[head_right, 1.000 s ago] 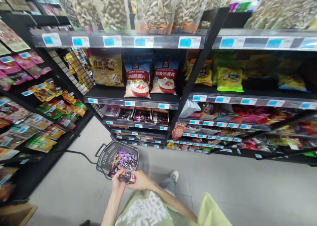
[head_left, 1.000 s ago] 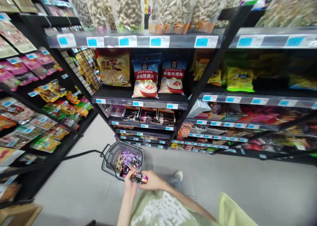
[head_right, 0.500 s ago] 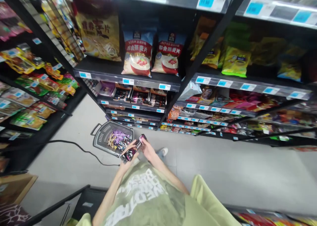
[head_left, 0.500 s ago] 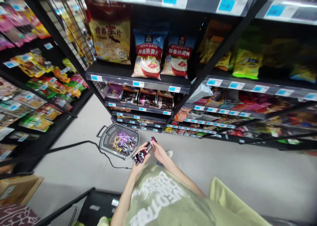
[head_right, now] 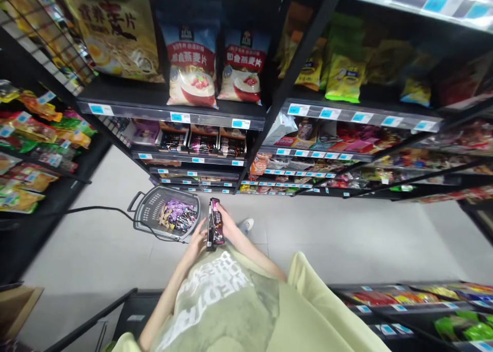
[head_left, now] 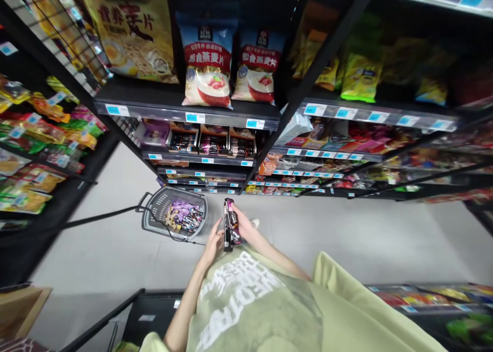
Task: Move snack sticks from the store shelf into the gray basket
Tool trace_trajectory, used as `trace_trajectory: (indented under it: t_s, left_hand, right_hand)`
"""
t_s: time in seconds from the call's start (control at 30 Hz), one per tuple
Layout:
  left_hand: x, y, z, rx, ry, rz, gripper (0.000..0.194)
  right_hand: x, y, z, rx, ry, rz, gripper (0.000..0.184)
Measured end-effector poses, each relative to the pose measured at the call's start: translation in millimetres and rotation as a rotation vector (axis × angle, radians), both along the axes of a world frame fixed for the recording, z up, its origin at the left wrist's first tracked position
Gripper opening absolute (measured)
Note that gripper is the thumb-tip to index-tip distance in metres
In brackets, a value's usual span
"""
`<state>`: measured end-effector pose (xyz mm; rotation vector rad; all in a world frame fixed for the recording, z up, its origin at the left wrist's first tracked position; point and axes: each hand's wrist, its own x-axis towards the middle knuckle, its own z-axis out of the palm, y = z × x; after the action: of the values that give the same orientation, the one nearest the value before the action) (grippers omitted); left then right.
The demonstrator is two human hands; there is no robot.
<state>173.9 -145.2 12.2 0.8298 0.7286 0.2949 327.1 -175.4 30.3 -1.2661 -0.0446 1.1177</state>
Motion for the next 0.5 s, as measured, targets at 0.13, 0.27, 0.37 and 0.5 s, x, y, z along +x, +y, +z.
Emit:
trace_trajectory:
  t_s: [0.13,0.27,0.37,0.5]
  left_hand:
    - [9.2,4.1,-4.1,0.003,0.014,0.184,0.057]
    - [6.0,6.7,-5.6,0.165,0.149,0.233,0.055]
    - [0.3,8.2,-5.8,0.175,0.184,0.247,0.054]
    - [-4.9,11.5,-5.2,0.165,0.205,0.294,0.054]
  right_hand:
    - [-13.7,7.8,3.3,0.075,0.068,-0.017,0.051]
    - [-19.7,11.9,2.5,0.12,0.023,0.11,0.042]
    - [-21.6,11.5,-4.4,0.115,0.006,0.111,0.04]
    - [-18.6,10.2,-16.3,0.03,0.037,0.004,0.043]
